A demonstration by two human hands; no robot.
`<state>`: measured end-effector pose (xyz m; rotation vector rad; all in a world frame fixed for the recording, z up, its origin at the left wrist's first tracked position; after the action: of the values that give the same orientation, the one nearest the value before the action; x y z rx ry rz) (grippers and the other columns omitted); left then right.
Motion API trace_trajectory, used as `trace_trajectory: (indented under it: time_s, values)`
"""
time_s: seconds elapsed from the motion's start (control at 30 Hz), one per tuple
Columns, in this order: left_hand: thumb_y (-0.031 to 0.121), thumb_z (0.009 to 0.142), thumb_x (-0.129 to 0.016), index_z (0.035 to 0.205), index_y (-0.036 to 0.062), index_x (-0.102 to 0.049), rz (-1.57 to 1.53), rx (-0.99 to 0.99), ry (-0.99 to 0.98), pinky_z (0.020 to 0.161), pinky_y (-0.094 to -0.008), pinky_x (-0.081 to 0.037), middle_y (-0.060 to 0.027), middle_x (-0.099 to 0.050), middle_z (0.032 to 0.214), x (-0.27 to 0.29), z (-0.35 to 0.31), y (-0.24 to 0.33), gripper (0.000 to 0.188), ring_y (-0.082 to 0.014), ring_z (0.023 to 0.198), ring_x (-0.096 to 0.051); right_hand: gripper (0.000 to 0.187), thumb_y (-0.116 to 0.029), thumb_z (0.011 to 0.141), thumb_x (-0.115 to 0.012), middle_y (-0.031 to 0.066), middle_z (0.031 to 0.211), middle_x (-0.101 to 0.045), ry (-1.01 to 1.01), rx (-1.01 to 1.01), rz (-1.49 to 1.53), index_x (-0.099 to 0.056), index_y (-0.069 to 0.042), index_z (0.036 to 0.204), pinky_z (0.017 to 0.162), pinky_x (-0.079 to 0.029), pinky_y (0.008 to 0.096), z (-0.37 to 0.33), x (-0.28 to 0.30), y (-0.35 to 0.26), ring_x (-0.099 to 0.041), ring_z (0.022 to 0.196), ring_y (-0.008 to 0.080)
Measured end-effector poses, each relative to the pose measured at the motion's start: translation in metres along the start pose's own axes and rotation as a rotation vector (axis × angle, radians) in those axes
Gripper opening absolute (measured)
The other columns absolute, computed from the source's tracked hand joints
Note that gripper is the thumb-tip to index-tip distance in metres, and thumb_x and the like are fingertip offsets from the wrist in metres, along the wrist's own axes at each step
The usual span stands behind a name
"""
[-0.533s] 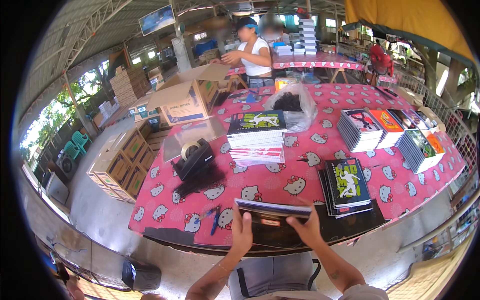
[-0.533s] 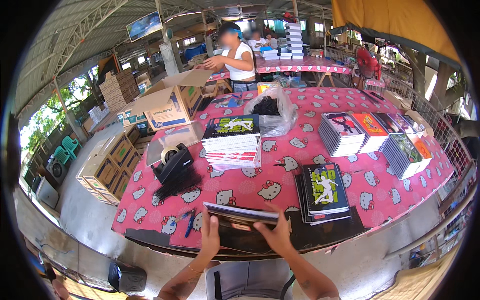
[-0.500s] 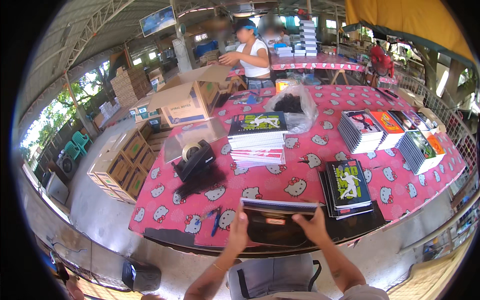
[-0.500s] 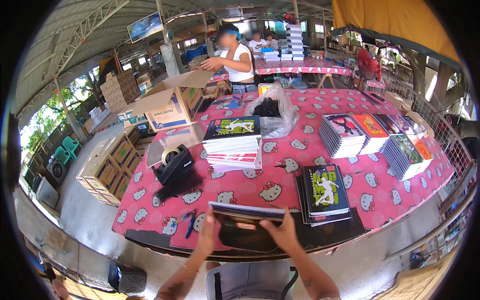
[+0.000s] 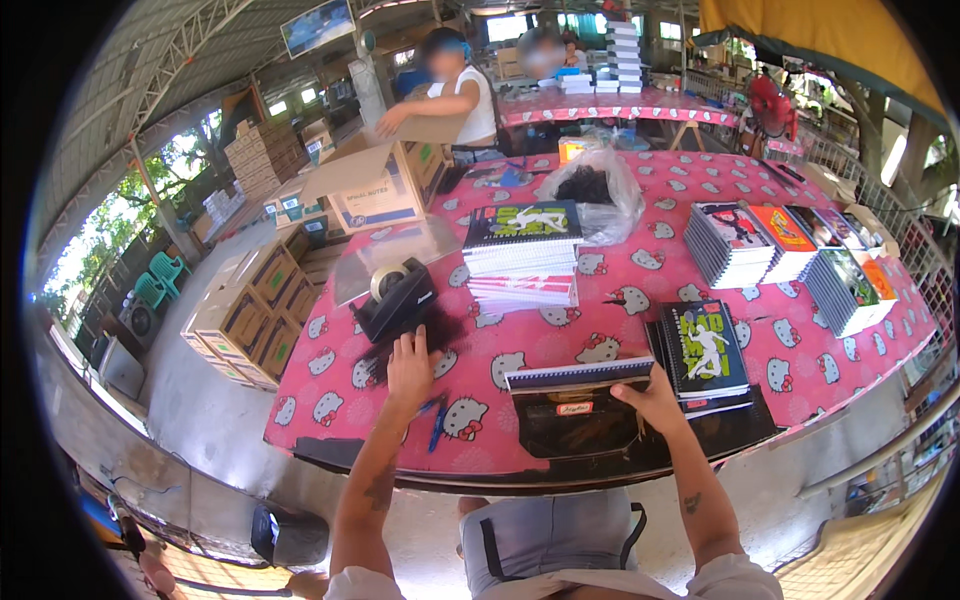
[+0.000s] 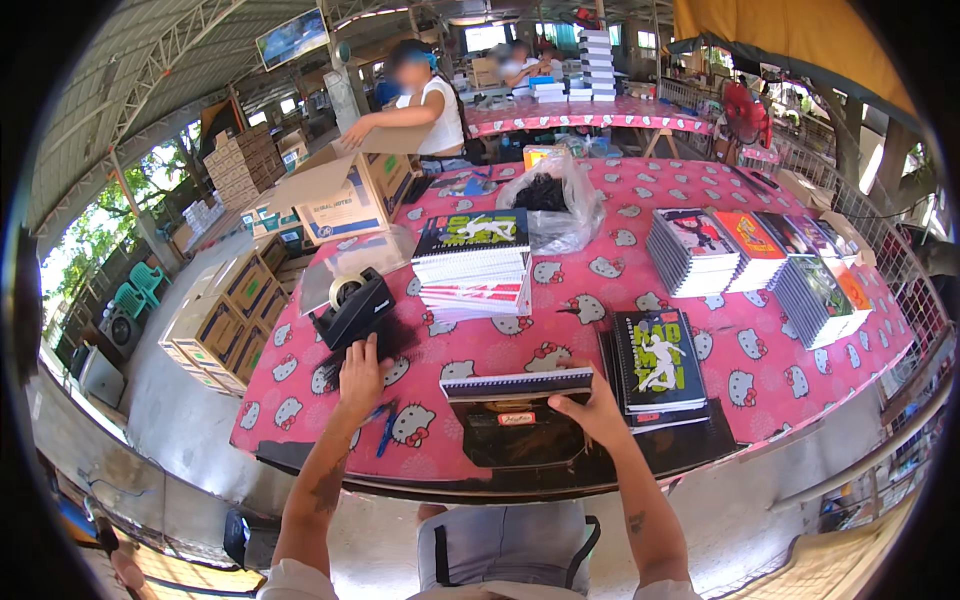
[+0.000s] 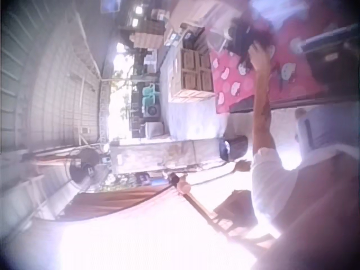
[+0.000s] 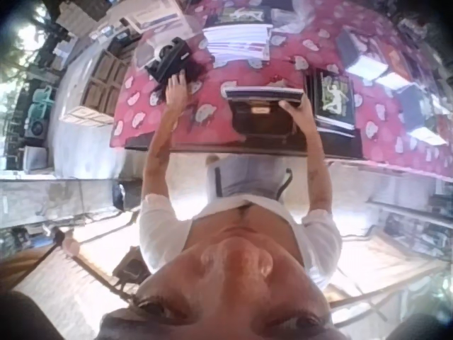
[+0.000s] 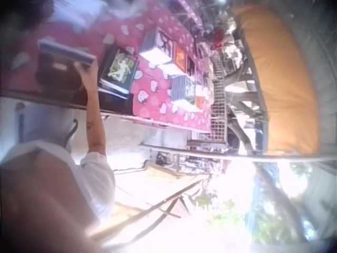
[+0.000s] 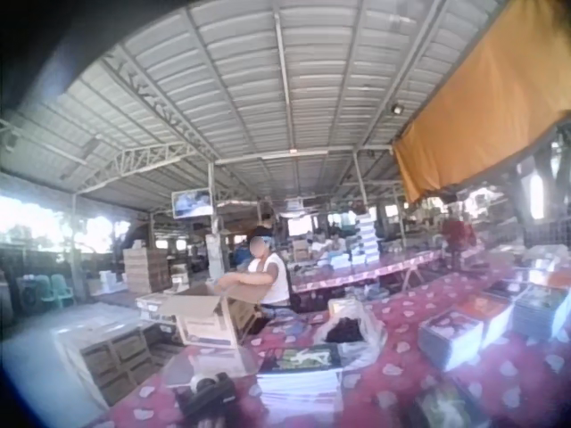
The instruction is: The person prepares spiral notebooks by manually checking the pages, aligning the covers, and using a pair of shears to trim the wire binding.
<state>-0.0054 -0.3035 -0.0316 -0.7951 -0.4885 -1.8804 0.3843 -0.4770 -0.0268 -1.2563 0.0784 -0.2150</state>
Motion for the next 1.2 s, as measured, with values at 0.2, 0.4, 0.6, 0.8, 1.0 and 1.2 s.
trace_trajectory:
  time_s: [0.2, 0.4, 0.6, 0.8, 1.0, 1.2]
  values:
    - [0.027, 0.092, -0.069, 0.100, 0.0075, -0.064, 0.051, -0.004, -0.088, 0.080, -0.0453, -0.052, -0.0107, -0.064, 0.096, -0.020, 0.005, -0.031, 0.022, -0.0319, 0.094, -0.064, 0.054, -0.016, 0.083, -0.086, 0.0059, 0.112, -0.069, -0.093, -0.109, 0.109, -0.060, 0.000, 0.128, 0.097, -0.048, 0.0313, 0.002, -0.005, -0.006, -0.062, 0.107, 0.0157]
    - [0.023, 0.093, -0.069, 0.110, 0.0080, -0.061, 0.042, -0.090, -0.228, 0.073, -0.0469, -0.054, -0.0129, -0.063, 0.096, -0.015, 0.000, -0.038, 0.024, -0.0345, 0.092, -0.066, 0.049, -0.011, 0.083, -0.083, 0.0066, 0.109, -0.070, -0.031, -0.034, 0.030, -0.061, 0.000, 0.126, 0.098, -0.049, 0.0329, 0.001, -0.007, -0.001, -0.064, 0.103, 0.0163]
    - [0.021, 0.094, -0.069, 0.099, 0.0069, -0.066, -0.082, -0.062, 0.042, 0.066, -0.0443, -0.053, -0.0110, -0.060, 0.085, 0.039, 0.021, -0.006, 0.015, -0.0327, 0.080, -0.064, 0.053, -0.021, 0.083, -0.084, 0.0104, 0.126, -0.062, 0.165, 0.364, -0.072, -0.062, -0.003, 0.129, 0.104, -0.044, 0.0378, 0.003, -0.014, -0.078, -0.055, 0.126, 0.0230]
    - [0.011, 0.093, -0.070, 0.114, 0.0038, -0.069, -0.705, 0.182, -0.010, 0.062, -0.0370, -0.051, -0.0134, -0.068, 0.088, 0.082, 0.021, 0.073, 0.022, -0.0268, 0.072, -0.066, 0.030, -0.027, 0.089, -0.073, 0.0099, 0.120, -0.067, -0.070, 0.815, -0.811, -0.071, -0.015, 0.117, 0.094, -0.050, 0.0457, 0.020, -0.114, -0.112, -0.065, 0.107, 0.0314]
    - [0.005, 0.093, -0.070, 0.110, 0.0011, -0.074, -0.722, 0.052, 0.028, 0.058, -0.0306, -0.049, -0.0117, -0.069, 0.082, 0.123, -0.006, 0.123, 0.017, -0.0182, 0.063, -0.063, 0.012, -0.022, 0.091, -0.069, 0.0070, 0.084, -0.073, -0.195, 0.565, -0.771, -0.073, -0.014, 0.100, 0.060, -0.054, 0.0442, 0.038, -0.123, -0.085, -0.070, 0.069, 0.0320]
    - [0.001, 0.090, -0.074, 0.107, 0.0002, -0.075, -0.812, 0.135, 0.034, 0.057, -0.0284, -0.049, -0.0114, -0.069, 0.078, 0.112, -0.012, 0.126, 0.018, -0.0154, 0.063, -0.065, 0.010, -0.023, 0.092, -0.071, 0.0079, 0.077, -0.071, -0.199, 0.540, -0.725, -0.073, -0.014, 0.096, 0.060, -0.052, 0.0437, 0.042, -0.125, -0.079, -0.069, 0.070, 0.0310]
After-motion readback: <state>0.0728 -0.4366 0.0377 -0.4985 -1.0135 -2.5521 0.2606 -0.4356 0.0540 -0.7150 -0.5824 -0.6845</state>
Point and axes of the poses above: each hand's wrist, its own z-axis towards the middle knuckle, its own x-axis out of the back of the hand, y = z × x, the point moved 2 cm from there along z, towards the middle knuckle
